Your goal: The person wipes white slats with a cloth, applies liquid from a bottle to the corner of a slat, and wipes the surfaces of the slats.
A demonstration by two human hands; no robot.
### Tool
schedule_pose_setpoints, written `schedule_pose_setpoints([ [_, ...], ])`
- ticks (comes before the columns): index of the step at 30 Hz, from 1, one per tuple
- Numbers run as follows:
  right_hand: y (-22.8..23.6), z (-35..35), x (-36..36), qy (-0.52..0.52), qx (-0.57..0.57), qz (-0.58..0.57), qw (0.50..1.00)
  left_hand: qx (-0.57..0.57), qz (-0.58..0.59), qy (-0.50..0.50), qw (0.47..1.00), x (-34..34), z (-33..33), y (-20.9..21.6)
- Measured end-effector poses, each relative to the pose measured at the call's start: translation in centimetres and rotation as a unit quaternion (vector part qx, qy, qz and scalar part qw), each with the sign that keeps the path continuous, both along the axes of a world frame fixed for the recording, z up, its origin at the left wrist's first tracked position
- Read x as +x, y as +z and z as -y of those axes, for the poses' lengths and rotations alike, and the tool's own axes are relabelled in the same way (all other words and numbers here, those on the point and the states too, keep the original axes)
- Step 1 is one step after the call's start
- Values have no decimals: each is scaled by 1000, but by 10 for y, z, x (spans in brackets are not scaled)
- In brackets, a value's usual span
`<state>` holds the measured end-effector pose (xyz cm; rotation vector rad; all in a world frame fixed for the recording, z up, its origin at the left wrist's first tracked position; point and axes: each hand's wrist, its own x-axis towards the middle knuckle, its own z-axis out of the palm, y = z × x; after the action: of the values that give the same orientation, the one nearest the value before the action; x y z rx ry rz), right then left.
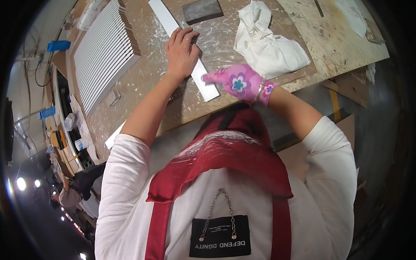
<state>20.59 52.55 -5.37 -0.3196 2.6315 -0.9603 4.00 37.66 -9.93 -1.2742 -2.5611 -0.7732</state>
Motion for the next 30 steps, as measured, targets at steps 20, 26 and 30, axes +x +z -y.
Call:
schedule_pose_setpoints([
  [20,12,-4,-11,199,125,-9,972,-2,-9,12,1000,1,0,0],
  [26,9,-4,-5,161,47,-27,985,-21,2,19,1000,3,-1,2],
  [30,-2,-7,-9,72,-34,-45,996,-10,7,18,1000,3,0,3],
])
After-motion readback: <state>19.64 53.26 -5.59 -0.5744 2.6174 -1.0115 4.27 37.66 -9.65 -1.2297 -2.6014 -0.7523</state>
